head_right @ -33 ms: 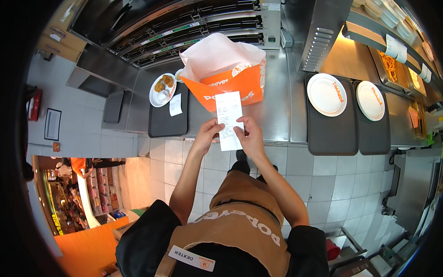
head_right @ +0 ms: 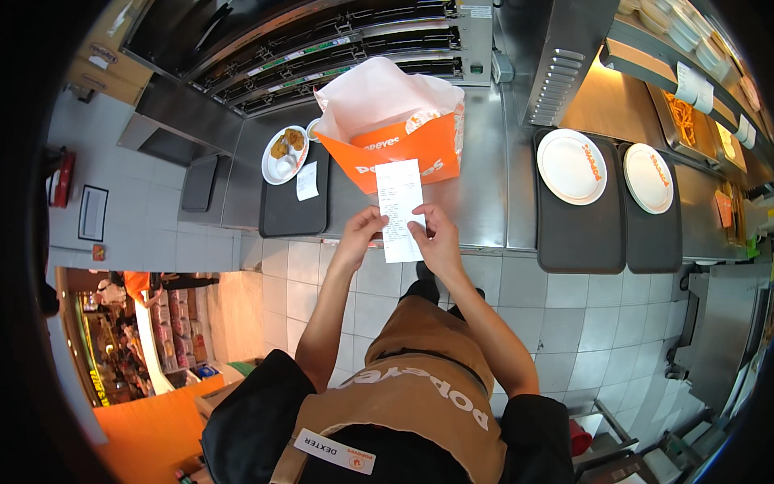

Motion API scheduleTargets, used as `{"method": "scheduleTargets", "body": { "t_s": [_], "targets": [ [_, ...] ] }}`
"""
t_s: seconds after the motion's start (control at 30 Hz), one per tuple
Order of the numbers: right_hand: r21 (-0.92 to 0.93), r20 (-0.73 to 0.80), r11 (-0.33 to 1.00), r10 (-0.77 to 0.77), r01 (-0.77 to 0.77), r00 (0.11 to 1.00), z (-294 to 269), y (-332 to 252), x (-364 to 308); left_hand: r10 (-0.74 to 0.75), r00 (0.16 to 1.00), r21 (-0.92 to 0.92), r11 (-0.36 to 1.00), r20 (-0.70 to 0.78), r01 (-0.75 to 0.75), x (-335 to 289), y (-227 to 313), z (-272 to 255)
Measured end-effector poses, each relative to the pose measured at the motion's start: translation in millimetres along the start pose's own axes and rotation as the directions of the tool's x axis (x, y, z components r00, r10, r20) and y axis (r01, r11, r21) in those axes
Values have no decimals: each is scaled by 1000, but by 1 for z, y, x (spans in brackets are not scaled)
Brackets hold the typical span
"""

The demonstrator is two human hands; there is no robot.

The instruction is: The person assembles multiple takeout orders in a fast-food kitchen. They place fried chicken into boxes, add french fries into containers, and pack everything into branded bags. The person also places small sauce cups and order slips into the bags before setting them aside.

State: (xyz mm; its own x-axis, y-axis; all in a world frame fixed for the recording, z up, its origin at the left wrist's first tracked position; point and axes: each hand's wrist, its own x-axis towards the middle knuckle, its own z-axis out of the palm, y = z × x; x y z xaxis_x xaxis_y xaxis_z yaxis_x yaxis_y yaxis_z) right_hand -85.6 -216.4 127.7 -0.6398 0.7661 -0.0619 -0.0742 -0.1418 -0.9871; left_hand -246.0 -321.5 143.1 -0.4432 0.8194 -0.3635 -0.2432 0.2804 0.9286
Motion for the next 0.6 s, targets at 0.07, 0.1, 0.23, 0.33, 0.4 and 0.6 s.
{"method": "scheduleTargets", "body": {
  "t_s": [0.07,0.1,0.23,0.33,0.4,0.6],
  "targets": [
    [2,43,1000,-14,14,999,-7,2,1,296,934,136,952,-201,-273,-7,14,-2],
    [27,76,999,20,-22,997,-10,4,5,365,881,236,923,-301,-303,-9,26,-5],
    [-34,76,999,34,-31,997,-12,13,17,731,656,697,569,-187,-436,4,97,-21],
    [-69,103,995,-61,69,993,-9,25,20,655,750,892,284,87,-351,24,134,-24],
    [-117,201,982,-121,146,972,-15,36,17,690,663,938,-70,291,-338,43,148,-27],
    [-580,322,813,167,55,932,-116,84,-35,573,819,968,209,-5,-140,41,162,-39]
  ]
}}
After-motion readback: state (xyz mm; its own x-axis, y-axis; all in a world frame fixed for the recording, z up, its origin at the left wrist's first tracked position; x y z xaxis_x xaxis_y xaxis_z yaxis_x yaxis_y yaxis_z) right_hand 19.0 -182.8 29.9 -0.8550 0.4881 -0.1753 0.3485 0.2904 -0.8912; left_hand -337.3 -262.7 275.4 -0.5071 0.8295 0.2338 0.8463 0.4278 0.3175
